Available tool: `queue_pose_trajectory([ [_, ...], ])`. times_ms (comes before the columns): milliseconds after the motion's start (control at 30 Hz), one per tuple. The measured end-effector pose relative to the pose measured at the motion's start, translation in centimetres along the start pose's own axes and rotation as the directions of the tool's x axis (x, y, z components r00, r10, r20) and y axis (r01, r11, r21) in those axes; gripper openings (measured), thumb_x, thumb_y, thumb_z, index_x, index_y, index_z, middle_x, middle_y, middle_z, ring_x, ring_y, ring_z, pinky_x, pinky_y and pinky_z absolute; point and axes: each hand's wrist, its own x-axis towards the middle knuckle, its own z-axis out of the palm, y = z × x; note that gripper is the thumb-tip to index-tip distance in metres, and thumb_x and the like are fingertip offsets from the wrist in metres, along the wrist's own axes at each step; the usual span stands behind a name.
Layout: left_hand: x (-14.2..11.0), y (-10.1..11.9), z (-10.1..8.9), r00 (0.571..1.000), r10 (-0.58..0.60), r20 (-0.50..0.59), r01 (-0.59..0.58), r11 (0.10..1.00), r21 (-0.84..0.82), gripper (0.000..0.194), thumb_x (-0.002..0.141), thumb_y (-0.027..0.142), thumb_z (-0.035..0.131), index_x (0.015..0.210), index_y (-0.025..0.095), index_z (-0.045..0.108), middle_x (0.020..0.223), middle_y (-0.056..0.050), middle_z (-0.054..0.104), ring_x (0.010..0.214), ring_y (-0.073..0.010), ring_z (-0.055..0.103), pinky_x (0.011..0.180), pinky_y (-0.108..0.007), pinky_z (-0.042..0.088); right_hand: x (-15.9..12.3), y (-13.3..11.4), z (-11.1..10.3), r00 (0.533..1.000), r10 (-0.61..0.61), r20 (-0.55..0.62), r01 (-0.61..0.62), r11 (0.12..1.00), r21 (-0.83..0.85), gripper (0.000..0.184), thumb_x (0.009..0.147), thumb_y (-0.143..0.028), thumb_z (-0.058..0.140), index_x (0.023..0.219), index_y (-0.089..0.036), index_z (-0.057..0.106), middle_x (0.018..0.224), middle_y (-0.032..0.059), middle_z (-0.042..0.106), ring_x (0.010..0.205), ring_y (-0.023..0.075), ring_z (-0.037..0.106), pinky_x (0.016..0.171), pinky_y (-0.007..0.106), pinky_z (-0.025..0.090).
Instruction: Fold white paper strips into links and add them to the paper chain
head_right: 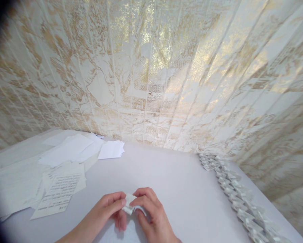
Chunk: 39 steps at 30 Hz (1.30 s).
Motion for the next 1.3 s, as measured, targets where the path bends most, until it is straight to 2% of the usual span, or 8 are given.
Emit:
queue_pose_trajectory([
  [133,-0.7,0.5,-0.5,0.996,0.081,-0.039,-0.061,0.930,0.363,0.023,0.088,0.041,0.045,0.080,0.021,0.053,0.050,0.003,0.058,0.047,-0.0147,0.049,0.053,-0.026,0.035,-0.1,0.2,0.4,1.000,0.020,-0.017,-0.023,0.986,-0.168,0.026,0.083,-0.002,0.053,0.094,-0.025,0.061,0.101,0.0040,0.057,0.094,0.0208,0.055,0.080,0.032,0.046],
  [233,-1.4,1.0,-0.9,0.927,0.365,-0.086,-0.166,0.606,0.778,0.013,0.089,0.023,0.044,0.096,0.023,0.056,0.085,-0.001,0.064,0.080,-0.0202,0.060,0.073,-0.030,0.041,-0.2,0.4,0.7,0.997,0.073,-0.024,-0.077,0.952,-0.297,0.027,0.079,0.004,0.057,0.087,-0.022,0.061,0.092,0.0034,0.059,0.088,0.0215,0.053,0.076,0.033,0.043],
  [333,-1.7,1.1,-0.7,0.922,0.388,0.006,-0.201,0.466,0.862,0.022,0.079,0.008,0.048,0.092,0.024,0.053,0.098,-0.001,0.060,0.094,-0.0200,0.058,0.080,-0.030,0.040,-0.2,0.6,0.8,0.995,0.102,-0.005,-0.097,0.924,-0.370,0.029,0.076,0.006,0.061,0.084,-0.022,0.062,0.084,0.0011,0.062,0.084,0.0210,0.052,0.077,0.034,0.039],
  [467,-1.7,0.7,0.1,0.947,0.317,0.045,-0.178,0.402,0.898,0.025,0.073,-0.001,0.049,0.084,0.022,0.051,0.094,0.000,0.058,0.092,-0.0196,0.055,0.077,-0.029,0.040,-0.1,0.4,0.7,0.998,0.044,0.045,-0.018,0.888,-0.460,0.026,0.076,0.001,0.065,0.084,-0.023,0.062,0.080,-0.0010,0.062,0.080,0.0197,0.050,0.074,0.033,0.035],
  [767,-2.0,0.5,0.5,0.947,0.305,0.097,-0.180,0.259,0.949,0.026,0.075,-0.002,0.047,0.086,0.020,0.056,0.093,-0.003,0.060,0.089,-0.0234,0.052,0.076,-0.036,0.037,-0.2,-0.1,1.7,0.974,-0.213,0.079,0.203,0.661,-0.722,0.020,0.077,-0.006,0.062,0.069,-0.020,0.051,0.070,0.0003,0.057,0.069,0.0186,0.042,0.067,0.034,0.029],
  [933,-1.8,0.6,-0.2,0.941,0.328,0.084,-0.168,0.236,0.957,0.029,0.081,-0.005,0.042,0.085,0.019,0.057,0.089,-0.002,0.060,0.087,-0.0221,0.051,0.075,-0.035,0.037,-0.1,-0.2,1.8,0.978,-0.182,0.100,0.203,0.729,-0.654,0.018,0.079,-0.009,0.065,0.073,-0.020,0.052,0.073,-0.0008,0.058,0.069,0.0177,0.045,0.067,0.033,0.030],
  [1133,-2.7,1.8,0.1,0.966,0.244,0.088,-0.135,0.184,0.974,0.028,0.072,-0.002,0.051,0.087,0.019,0.063,0.101,-0.005,0.061,0.095,-0.0259,0.053,0.078,-0.040,0.038,-0.2,0.0,1.7,0.987,-0.131,0.089,0.158,0.801,-0.577,0.018,0.081,-0.011,0.071,0.075,-0.020,0.055,0.074,-0.0013,0.061,0.071,0.0177,0.048,0.067,0.032,0.033],
  [1300,-2.3,1.7,0.0,0.970,0.243,0.031,-0.104,0.296,0.950,0.014,0.083,0.008,0.057,0.080,0.019,0.064,0.092,-0.001,0.063,0.091,-0.0224,0.055,0.077,-0.036,0.038,-0.2,0.0,1.3,0.993,0.105,0.059,-0.071,0.906,-0.417,0.021,0.079,-0.006,0.074,0.073,-0.020,0.060,0.074,-0.0026,0.062,0.075,0.0167,0.051,0.069,0.029,0.038],
])
